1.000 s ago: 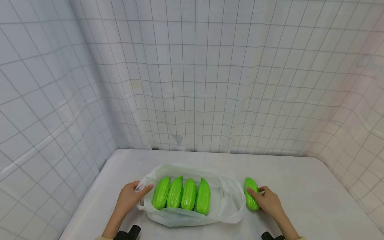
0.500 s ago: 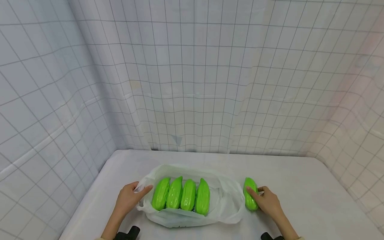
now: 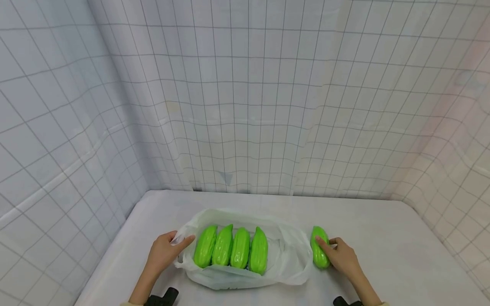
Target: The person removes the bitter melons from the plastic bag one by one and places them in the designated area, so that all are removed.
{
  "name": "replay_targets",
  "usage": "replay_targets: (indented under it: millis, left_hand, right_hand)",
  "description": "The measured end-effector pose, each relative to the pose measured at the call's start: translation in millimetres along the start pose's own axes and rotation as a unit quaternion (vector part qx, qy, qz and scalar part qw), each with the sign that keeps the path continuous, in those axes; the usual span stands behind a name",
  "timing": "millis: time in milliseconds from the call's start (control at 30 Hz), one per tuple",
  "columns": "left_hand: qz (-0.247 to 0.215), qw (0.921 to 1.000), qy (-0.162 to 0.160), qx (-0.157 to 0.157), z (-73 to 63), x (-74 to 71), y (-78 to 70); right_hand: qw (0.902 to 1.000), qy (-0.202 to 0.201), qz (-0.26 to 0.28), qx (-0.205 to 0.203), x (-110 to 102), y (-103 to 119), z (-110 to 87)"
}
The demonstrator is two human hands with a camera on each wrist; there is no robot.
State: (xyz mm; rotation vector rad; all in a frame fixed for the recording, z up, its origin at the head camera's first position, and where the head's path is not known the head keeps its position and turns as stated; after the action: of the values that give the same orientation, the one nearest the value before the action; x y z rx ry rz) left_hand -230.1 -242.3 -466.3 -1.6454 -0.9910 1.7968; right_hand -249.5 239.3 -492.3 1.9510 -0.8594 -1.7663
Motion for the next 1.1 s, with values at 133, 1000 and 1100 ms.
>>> replay_targets:
  millis: [133, 1000, 1100]
  left_hand:
    - [-0.001, 1.0000, -0.002, -0.002, -0.1, 0.3, -0.3]
    - [-0.006, 1.0000, -0.002, 0.002, -1.2, 0.6, -1.1]
    - [-0.005, 1.0000, 0.000, 0.003, -1.0, 1.0, -0.6]
  right_hand:
    - [1.0000, 0.002, 0.008, 0.001, -0.3, -0.5, -0.5]
    - [0.9918, -0.099, 0.026, -0.076, -27.8, 11.0, 1.3]
    - [0.9876, -0.124, 0.037, -0.089, -30.9, 15.5, -0.3]
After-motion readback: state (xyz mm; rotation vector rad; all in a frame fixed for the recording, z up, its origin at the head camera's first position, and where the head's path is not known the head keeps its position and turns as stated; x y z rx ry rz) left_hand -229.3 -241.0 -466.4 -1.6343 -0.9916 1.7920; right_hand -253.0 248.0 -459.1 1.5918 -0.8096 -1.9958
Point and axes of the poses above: each hand's wrist, its own z-axis towards the middle knuckle, its own x-axis out of the palm, y = z × x, the point moved 3 cm from there along z, towards the middle knuckle, and after that the axes turned 1 degree about y, right-handed, at the moved point
